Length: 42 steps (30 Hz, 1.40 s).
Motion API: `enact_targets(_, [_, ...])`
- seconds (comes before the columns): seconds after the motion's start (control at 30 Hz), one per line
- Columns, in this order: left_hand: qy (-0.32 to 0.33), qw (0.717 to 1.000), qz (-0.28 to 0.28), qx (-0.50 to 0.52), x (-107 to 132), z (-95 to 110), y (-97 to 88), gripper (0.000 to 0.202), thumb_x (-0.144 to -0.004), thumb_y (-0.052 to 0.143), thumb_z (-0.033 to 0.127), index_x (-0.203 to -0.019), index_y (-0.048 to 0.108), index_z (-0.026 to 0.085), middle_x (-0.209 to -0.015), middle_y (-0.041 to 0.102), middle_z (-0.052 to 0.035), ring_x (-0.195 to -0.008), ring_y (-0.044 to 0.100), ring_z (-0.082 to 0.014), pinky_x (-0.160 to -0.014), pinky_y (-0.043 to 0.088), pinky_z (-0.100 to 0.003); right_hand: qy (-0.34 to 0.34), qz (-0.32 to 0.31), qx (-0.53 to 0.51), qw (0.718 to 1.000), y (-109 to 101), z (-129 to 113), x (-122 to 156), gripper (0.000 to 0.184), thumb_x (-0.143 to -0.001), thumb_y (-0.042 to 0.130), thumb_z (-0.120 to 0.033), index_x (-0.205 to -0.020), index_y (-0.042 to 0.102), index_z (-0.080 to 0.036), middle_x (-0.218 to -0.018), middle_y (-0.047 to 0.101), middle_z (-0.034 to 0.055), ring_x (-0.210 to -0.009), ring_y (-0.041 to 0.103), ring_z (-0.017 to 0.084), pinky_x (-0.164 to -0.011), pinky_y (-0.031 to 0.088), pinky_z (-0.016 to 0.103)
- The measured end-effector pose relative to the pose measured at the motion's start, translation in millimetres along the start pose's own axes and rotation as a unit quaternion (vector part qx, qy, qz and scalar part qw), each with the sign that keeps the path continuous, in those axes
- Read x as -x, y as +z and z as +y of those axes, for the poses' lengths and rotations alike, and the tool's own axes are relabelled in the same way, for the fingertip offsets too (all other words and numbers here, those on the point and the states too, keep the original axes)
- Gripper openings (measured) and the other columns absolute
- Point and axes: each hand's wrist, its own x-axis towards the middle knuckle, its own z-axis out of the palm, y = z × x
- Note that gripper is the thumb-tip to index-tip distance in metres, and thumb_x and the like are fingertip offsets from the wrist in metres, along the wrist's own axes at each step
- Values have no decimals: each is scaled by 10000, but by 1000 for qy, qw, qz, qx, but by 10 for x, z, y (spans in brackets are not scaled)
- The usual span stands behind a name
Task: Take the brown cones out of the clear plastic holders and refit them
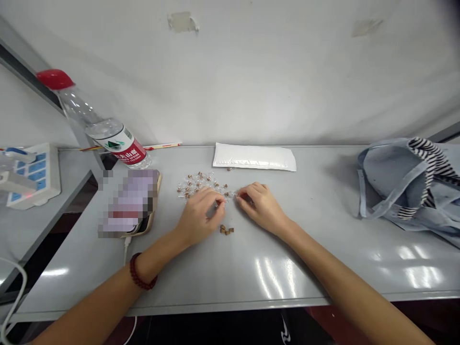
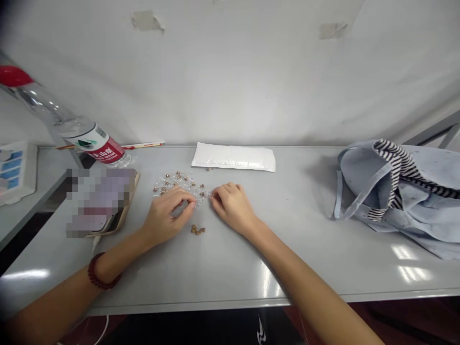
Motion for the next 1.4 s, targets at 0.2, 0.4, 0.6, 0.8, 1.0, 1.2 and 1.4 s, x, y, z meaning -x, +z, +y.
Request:
enact_targets(0.2, [-58,996,-59,35,78,143,6,163,-912,456,199,-957,606,154,-786,625,-28,-713,560,-131,-638,457,-258,-91,80,-76,990,-95,-175,92,72,-863,536,-146,-918,572,-177,-813,625,50,-796,540,182,-721,462,332])
enact_targets(0.4, [-167,973,-114,107,89,230,-78,192,-912,473,271,-886,622,153,-681,597,15,-580,501,-94,-546,400,-220,-148,58,-93,983,-62,-285,79,119,-885,511,-105,-948,607,-134,-824,600,85,-791,510,183,-711,480,338])
enact_targets(0.6, [-192,967,-132,100,105,181,-54,225,-887,495,263,-727,608,153,-570,528,44,-518,440,-78,-526,351,-212,-160,62,-79,982,-8,-199,73,118,-883,537,-115,-914,637,-169,-994,595,112,-926,531,205,-759,506,364])
enact_targets(0.8, [-188,973,-92,99,107,177,-63,205,-807,505,179,-630,604,149,-523,519,49,-487,417,-67,-489,323,-196,-153,13,-107,982,9,-204,95,128,-917,505,-144,-991,608,-158,-926,645,88,-869,612,164,-754,537,318])
enact_targets(1.0, [-52,998,-39,-8,106,105,13,192,-756,486,147,-577,556,143,-508,433,47,-498,370,-77,-510,314,-222,-160,-9,-59,985,3,-252,95,195,-922,422,-113,-965,611,-132,-862,642,108,-790,594,179,-689,522,330])
enact_targets(1.2, [-29,998,-53,-35,149,61,2,145,-723,484,143,-584,523,149,-545,497,19,-534,424,-99,-540,351,-239,-87,68,-28,994,-172,-111,87,152,-898,446,-134,-910,586,-193,-834,638,66,-758,587,175,-675,489,319])
enact_targets(1.4, [-4,975,-212,-66,168,82,-103,128,-777,479,162,-705,584,147,-702,568,-33,-703,527,-163,-647,428,-288,56,30,-10,998,-279,280,35,106,-853,524,-215,-823,619,-178,-799,642,60,-745,593,201,-708,480,353])
